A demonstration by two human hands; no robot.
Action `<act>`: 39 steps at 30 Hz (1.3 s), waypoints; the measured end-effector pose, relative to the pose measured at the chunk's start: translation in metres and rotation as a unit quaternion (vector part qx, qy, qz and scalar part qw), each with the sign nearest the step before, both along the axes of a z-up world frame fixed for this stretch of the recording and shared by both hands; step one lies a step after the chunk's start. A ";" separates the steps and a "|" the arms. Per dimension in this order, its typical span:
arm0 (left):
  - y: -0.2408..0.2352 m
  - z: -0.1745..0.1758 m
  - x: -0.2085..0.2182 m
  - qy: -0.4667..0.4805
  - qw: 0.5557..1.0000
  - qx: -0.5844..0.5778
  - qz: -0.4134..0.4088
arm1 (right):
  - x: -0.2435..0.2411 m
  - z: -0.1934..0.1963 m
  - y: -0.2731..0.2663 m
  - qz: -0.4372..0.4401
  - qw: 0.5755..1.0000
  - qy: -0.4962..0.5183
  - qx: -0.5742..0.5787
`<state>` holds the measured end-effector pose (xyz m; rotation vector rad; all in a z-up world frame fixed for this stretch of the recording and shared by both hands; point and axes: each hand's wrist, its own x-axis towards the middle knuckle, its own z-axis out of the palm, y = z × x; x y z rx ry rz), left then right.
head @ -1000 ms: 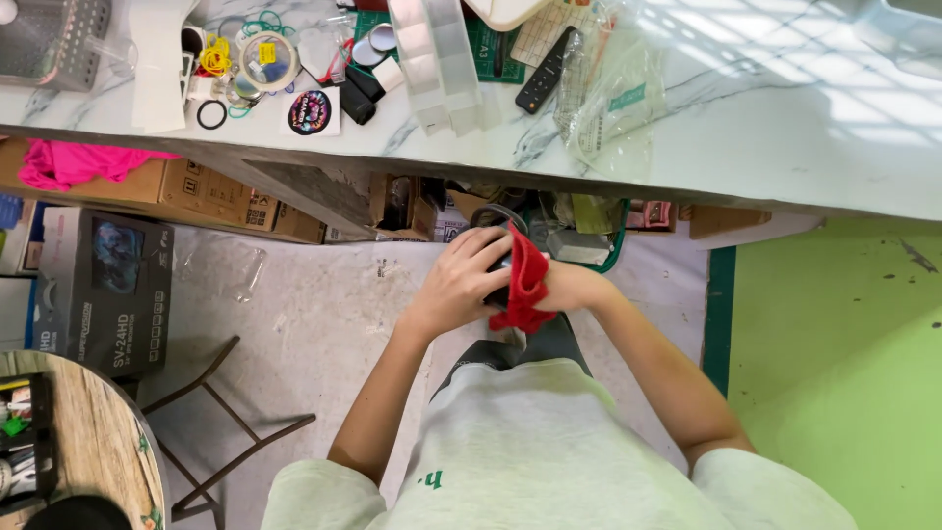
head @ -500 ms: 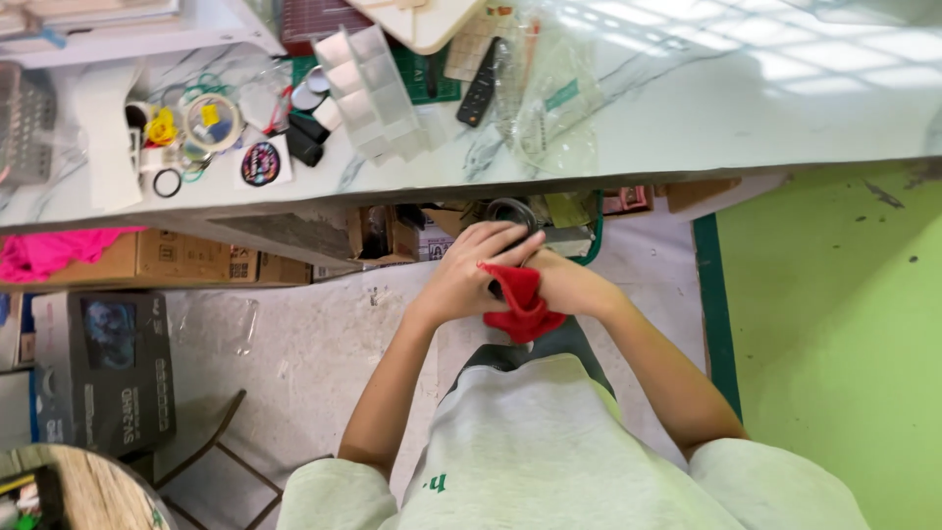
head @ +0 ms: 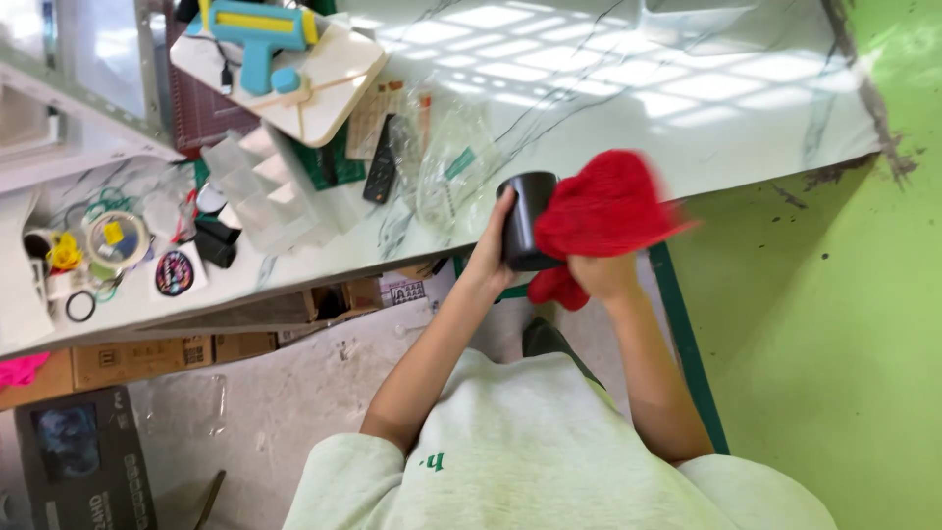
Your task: The person wipes a marble-patterned countertop and various objects with a red cloth. They move a paper cutter, a plastic container, a ruler, a mug, and a plastic bag while cleaning the surface and the items. The person also wipes the underside of the paper cutter before placing it back on the counter.
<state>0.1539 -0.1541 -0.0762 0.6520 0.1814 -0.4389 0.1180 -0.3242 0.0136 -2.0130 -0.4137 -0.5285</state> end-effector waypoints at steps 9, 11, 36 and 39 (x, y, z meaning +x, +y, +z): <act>-0.062 -0.041 0.141 0.151 0.961 -0.207 0.100 | 0.082 0.050 -0.063 -0.010 0.939 -0.089 -0.332; -0.067 -0.041 0.165 0.116 0.964 -0.163 0.175 | 0.101 0.044 -0.082 -0.012 0.948 -0.046 -0.313; -0.032 -0.024 0.261 -0.293 0.671 0.615 0.293 | 0.274 -0.085 -0.056 0.145 0.986 0.020 -0.083; 0.004 -0.004 0.216 -0.287 0.632 0.692 0.198 | 0.277 -0.138 -0.061 0.184 0.965 0.076 -0.171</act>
